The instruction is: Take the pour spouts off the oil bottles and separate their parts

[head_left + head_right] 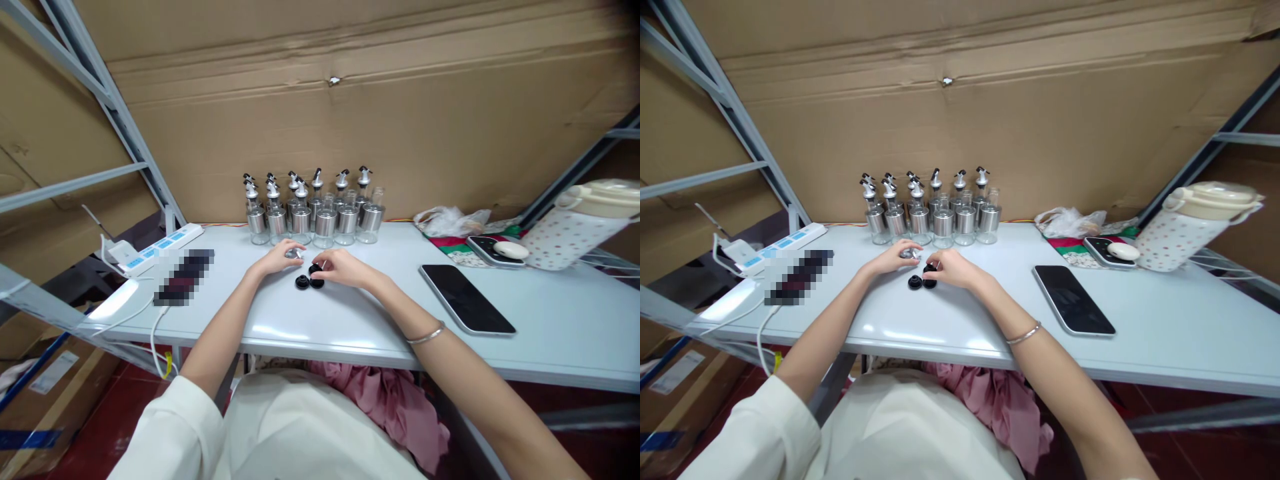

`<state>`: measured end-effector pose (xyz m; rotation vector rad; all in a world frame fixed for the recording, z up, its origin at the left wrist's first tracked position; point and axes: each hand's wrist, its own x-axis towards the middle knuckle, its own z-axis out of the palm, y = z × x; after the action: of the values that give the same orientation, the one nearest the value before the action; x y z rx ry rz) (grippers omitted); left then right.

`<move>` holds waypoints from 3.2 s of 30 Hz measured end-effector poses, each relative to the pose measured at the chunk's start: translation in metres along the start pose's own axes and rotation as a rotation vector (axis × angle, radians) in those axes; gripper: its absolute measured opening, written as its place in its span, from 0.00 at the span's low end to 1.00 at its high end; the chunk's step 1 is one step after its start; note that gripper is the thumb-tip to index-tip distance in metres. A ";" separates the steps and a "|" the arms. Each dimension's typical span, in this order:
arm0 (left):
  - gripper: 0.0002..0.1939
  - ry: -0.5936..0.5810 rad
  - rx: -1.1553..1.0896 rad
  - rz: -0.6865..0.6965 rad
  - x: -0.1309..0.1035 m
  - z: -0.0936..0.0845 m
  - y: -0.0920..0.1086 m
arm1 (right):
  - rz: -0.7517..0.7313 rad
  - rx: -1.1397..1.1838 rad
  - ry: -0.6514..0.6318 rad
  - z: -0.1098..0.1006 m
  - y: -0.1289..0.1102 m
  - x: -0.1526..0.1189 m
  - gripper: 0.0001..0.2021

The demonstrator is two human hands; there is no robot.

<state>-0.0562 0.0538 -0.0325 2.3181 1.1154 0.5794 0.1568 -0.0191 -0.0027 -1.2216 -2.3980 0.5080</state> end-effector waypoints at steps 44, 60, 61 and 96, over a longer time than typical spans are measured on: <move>0.27 0.465 0.093 0.073 0.004 0.005 0.018 | 0.039 -0.263 0.316 0.011 0.068 0.017 0.26; 0.21 0.642 -0.229 -0.105 0.108 -0.016 0.046 | 0.088 -0.268 0.286 0.014 0.073 0.026 0.28; 0.20 0.662 -0.234 -0.117 0.110 -0.014 0.046 | 0.089 -0.256 0.267 0.013 0.074 0.026 0.28; 0.09 0.726 0.697 0.546 0.018 0.013 0.077 | -0.136 -0.276 0.803 -0.011 -0.005 -0.001 0.20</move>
<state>0.0070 0.0230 0.0062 3.1722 1.0711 1.5305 0.1593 -0.0209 0.0089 -1.0739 -1.8511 -0.3256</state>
